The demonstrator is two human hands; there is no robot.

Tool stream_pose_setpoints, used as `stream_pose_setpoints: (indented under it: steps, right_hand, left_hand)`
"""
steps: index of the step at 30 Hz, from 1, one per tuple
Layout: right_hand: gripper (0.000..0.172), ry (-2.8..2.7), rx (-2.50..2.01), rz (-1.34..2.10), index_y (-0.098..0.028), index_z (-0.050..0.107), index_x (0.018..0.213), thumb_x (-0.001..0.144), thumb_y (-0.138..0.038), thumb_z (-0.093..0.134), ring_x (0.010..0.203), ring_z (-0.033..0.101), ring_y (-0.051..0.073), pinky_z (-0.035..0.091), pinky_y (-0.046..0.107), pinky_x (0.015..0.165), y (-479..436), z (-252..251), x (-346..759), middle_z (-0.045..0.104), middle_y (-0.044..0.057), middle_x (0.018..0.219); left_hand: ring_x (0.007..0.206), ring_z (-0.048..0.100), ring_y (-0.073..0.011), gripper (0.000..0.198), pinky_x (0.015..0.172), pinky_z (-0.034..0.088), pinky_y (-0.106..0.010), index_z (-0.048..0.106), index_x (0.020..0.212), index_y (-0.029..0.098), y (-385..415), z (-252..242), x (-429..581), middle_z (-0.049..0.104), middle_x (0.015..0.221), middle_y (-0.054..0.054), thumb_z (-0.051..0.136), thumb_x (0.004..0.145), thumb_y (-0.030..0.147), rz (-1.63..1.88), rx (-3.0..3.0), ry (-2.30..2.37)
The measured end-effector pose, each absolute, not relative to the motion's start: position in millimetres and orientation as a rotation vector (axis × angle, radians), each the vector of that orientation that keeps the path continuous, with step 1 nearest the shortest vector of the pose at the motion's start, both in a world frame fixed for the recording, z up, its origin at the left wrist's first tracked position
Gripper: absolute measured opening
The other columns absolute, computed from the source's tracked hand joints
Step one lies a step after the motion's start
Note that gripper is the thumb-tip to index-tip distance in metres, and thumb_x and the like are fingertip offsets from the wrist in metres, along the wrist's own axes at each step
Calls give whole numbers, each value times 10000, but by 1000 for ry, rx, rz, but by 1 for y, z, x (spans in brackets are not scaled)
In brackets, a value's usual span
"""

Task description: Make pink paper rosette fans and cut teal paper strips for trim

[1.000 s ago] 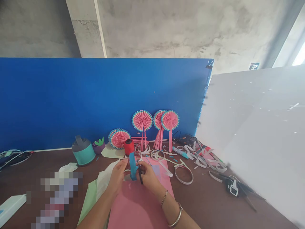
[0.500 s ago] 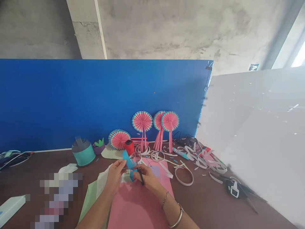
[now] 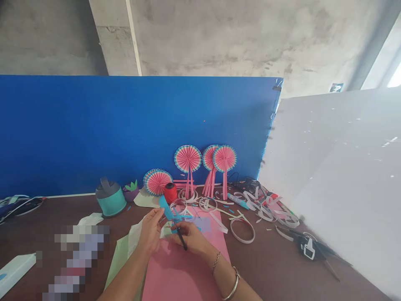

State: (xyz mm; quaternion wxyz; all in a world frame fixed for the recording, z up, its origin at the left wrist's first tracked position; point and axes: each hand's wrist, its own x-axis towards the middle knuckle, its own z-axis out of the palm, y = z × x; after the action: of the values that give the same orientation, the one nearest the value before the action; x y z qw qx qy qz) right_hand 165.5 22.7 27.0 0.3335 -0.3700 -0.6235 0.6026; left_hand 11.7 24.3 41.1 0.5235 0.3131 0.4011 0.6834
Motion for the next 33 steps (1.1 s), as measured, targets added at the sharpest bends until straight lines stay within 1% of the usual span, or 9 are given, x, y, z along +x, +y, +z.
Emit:
stream_pose_setpoints:
  steps: [5, 10, 16, 22, 28, 33]
  right_hand:
    - [378, -1650, -980, 1547, -200, 634, 883, 652, -471, 759, 474, 381, 81, 292, 221, 448, 25, 23, 166, 516, -58, 561]
    - [369, -1630, -1008, 1571, -194, 627, 893, 643, -432, 761, 467, 392, 81, 294, 216, 440, 26, 18, 166, 502, -63, 547]
    - [299, -1647, -998, 1534, -192, 623, 876, 660, -371, 728, 476, 362, 78, 273, 220, 450, 26, 19, 165, 478, -64, 560]
    - [308, -1638, -996, 1564, -201, 611, 860, 653, -395, 732, 457, 341, 79, 264, 225, 450, 24, 23, 164, 429, -81, 507]
    - [336, -1655, -1021, 1543, -192, 607, 870, 647, -405, 736, 474, 364, 83, 277, 225, 448, 24, 24, 164, 456, -68, 549]
    - [329, -1678, -1011, 1536, -189, 601, 860, 658, -414, 731, 473, 358, 77, 279, 226, 456, 24, 27, 166, 458, -66, 558]
  left_hand:
    - [599, 584, -127, 335, 624, 501, -275, 558, 619, 177, 24, 40, 13, 626, 637, 1, 788, 594, 419, 1613, 739, 954]
    - [594, 584, -124, 349, 614, 505, -273, 563, 624, 172, 26, 38, 13, 621, 638, 6, 797, 582, 427, 1618, 725, 957]
    - [594, 590, -126, 344, 613, 507, -274, 561, 622, 173, 26, 37, 13, 624, 639, 3, 790, 593, 428, 1615, 726, 961]
    - [589, 594, -125, 348, 624, 507, -272, 553, 612, 177, 25, 38, 14, 621, 635, 9, 790, 580, 430, 1621, 727, 970]
    - [608, 605, -134, 334, 623, 511, -275, 569, 625, 173, 24, 38, 14, 646, 657, -8, 784, 594, 427, 1612, 724, 960]
    - [600, 586, -116, 328, 611, 510, -256, 565, 619, 171, 26, 36, 13, 633, 646, 3, 793, 592, 405, 1621, 706, 953]
